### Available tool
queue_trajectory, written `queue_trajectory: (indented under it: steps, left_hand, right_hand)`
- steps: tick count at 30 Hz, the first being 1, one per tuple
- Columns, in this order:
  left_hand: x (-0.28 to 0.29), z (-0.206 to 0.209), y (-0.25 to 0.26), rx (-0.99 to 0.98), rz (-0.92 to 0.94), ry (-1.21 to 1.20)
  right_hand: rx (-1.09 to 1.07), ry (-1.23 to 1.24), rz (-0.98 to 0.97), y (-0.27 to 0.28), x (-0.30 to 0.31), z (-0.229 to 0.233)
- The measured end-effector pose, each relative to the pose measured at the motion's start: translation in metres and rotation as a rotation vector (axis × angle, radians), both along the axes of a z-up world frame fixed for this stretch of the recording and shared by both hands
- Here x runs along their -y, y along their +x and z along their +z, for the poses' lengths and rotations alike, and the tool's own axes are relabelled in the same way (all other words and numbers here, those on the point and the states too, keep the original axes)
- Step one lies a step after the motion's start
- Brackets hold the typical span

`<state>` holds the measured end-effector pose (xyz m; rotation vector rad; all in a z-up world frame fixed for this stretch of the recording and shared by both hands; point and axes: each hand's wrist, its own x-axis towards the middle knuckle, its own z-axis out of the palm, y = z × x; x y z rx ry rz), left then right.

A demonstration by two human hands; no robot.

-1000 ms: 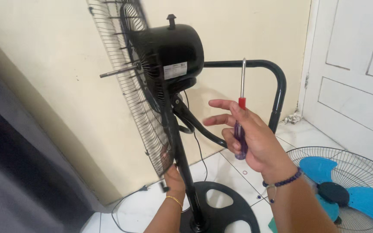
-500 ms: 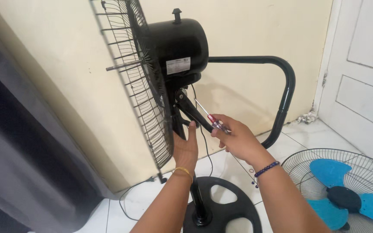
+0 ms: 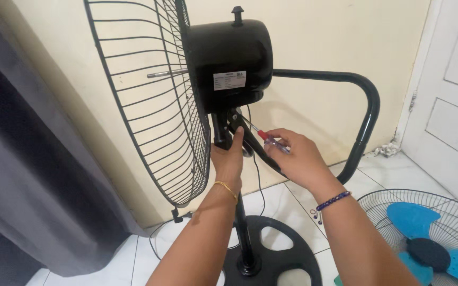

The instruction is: The person disassembles a standing electric fan by removing the front grille, unscrewing the central nut, detaching the blue fan blades, and wiping the motor housing with a cloth. The person then uses a screwdriver to loosen screws on the fan's neck joint.

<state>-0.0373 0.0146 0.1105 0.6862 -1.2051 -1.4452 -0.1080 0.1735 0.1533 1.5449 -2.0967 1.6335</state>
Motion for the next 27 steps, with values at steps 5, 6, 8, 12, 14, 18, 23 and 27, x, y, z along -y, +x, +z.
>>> queue_trajectory:
  steps: [5, 6, 8, 12, 14, 18, 23, 27]
  left_hand:
    - [-0.010, 0.000, -0.014, 0.250, 0.324, -0.136]
    - [-0.010, -0.003, -0.013, 0.376, 0.335, -0.112]
    - [-0.003, -0.011, -0.010, 0.418, 0.253, -0.172]
    - [0.020, -0.048, -0.003, 0.471, 0.183, -0.367]
    - [0.045, -0.061, -0.013, 0.595, 0.182, -0.401]
    - [0.084, -0.090, -0.043, 0.354, 0.610, -0.937]
    - [0.122, -0.095, -0.044, 0.388, 0.270, -0.615]
    - [0.140, -0.078, -0.057, 0.465, 0.077, -0.469]
  right_hand:
    - [0.054, 0.124, -0.051, -0.014, 0.004, 0.006]
    - [0.051, 0.139, -0.060, -0.015, 0.004, 0.006]
    - [-0.002, 0.117, -0.095, -0.020, 0.004, 0.003]
    - [0.075, 0.105, -0.107, -0.028, 0.003, -0.009]
    - [0.122, 0.078, -0.102, -0.030, 0.003, -0.018]
    - [0.271, 0.075, -0.105, -0.031, -0.003, -0.036]
    - [0.388, 0.062, -0.082, -0.032, -0.007, -0.049]
    - [0.541, 0.037, -0.027, -0.031, 0.007, -0.049]
